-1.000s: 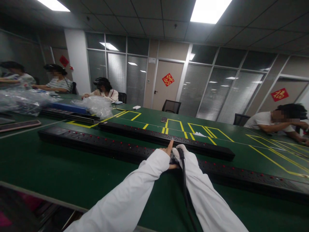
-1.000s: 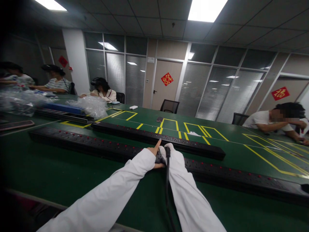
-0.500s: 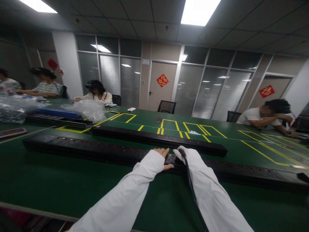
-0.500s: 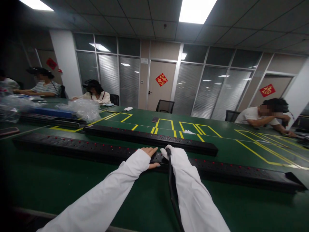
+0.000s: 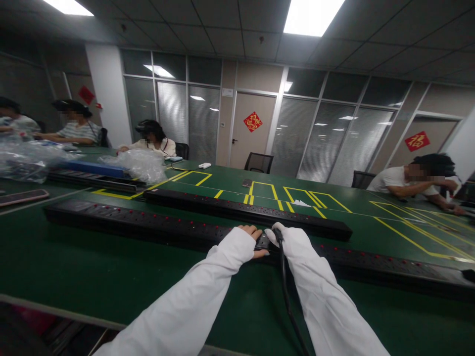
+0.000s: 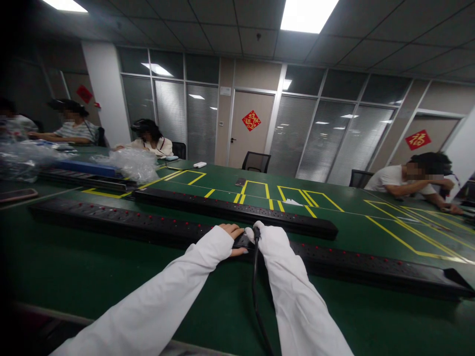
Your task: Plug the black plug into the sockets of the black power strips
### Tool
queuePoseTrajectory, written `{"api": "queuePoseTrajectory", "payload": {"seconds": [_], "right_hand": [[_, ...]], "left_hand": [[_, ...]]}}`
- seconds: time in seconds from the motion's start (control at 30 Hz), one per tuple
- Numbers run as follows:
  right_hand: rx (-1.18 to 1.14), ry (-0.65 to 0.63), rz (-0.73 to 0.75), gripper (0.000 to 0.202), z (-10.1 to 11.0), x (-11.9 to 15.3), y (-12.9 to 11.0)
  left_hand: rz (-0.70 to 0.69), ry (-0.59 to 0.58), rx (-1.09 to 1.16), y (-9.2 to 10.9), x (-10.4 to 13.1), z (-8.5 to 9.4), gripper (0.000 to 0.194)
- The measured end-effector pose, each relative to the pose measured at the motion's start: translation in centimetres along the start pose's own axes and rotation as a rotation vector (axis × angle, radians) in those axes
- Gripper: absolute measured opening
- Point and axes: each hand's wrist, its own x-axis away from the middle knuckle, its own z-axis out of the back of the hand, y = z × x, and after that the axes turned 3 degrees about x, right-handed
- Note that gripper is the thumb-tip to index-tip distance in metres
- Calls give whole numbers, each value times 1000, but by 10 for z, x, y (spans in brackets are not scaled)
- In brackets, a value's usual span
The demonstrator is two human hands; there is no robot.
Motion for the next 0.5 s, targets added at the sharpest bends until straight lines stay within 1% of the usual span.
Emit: {"api": "queuePoseTrajectory", "payload": {"seconds": [0.13,0.2,0.5], "right_hand": [[26,-2,23,39,-5,1,-4],[28,2,20,39,-8,2,-5],[-25,27,-21,37,-15,12,-3]], "left_hand": [[-3,65,-1,0,1,-4,56],[0,74,-4,0,1,-5,56],[-5,26,5,-1,-1,-4,58]]}}
